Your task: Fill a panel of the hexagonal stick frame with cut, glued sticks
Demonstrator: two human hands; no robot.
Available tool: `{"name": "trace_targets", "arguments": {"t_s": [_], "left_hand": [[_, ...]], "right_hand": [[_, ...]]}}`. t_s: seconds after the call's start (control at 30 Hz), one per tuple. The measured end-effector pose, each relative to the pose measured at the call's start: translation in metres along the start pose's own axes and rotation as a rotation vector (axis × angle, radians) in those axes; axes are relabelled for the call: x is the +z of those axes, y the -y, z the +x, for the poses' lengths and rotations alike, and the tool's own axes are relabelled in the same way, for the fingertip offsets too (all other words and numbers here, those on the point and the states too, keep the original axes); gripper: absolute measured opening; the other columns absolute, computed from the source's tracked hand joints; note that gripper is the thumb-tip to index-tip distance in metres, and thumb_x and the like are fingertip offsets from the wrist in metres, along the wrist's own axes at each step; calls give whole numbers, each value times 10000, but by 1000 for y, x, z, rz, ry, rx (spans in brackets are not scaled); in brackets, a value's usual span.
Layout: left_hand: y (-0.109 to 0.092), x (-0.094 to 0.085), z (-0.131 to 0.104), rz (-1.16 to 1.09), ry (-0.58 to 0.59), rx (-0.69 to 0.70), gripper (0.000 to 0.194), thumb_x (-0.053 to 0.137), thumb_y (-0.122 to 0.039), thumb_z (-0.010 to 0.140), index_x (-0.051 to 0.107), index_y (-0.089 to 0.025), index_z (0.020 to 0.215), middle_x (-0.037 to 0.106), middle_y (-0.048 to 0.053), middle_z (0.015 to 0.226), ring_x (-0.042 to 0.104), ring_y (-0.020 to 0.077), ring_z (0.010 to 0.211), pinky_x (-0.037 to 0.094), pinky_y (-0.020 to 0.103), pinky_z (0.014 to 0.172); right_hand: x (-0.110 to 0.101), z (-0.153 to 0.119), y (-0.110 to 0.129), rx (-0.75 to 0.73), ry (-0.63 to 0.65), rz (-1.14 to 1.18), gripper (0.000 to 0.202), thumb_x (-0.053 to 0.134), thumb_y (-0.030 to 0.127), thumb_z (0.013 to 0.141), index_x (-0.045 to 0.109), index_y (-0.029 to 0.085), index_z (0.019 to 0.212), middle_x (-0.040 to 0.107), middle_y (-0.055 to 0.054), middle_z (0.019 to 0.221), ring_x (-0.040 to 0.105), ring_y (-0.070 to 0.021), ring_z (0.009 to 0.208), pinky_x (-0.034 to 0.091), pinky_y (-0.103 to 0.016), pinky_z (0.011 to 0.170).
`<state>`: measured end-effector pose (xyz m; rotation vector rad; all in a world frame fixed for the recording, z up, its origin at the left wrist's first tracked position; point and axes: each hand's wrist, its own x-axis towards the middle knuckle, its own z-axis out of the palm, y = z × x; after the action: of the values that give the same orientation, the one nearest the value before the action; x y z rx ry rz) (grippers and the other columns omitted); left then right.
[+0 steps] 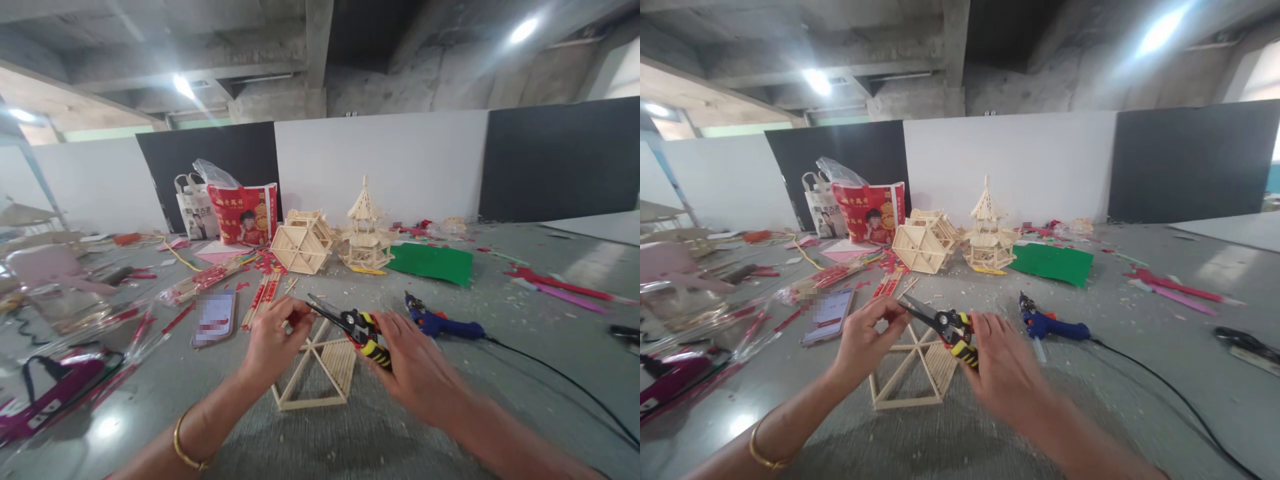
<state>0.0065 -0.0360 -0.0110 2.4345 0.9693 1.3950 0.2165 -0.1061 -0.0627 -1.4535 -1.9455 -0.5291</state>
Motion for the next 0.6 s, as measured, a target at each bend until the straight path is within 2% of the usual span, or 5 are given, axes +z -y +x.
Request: {"name": "trace_targets", "arguments": {"t_s": [0.6], "left_hand": [[-4,0,-3,59,-49,57,92,569,-152,784,562,-198,704,571,-27,663,526,93,610,425,206,606]], "right_hand": [[-4,1,5,8,-6,27,426,535,321,808,434,149,1185,615,-160,1023,583,-305,927,499,-467,786]]}}
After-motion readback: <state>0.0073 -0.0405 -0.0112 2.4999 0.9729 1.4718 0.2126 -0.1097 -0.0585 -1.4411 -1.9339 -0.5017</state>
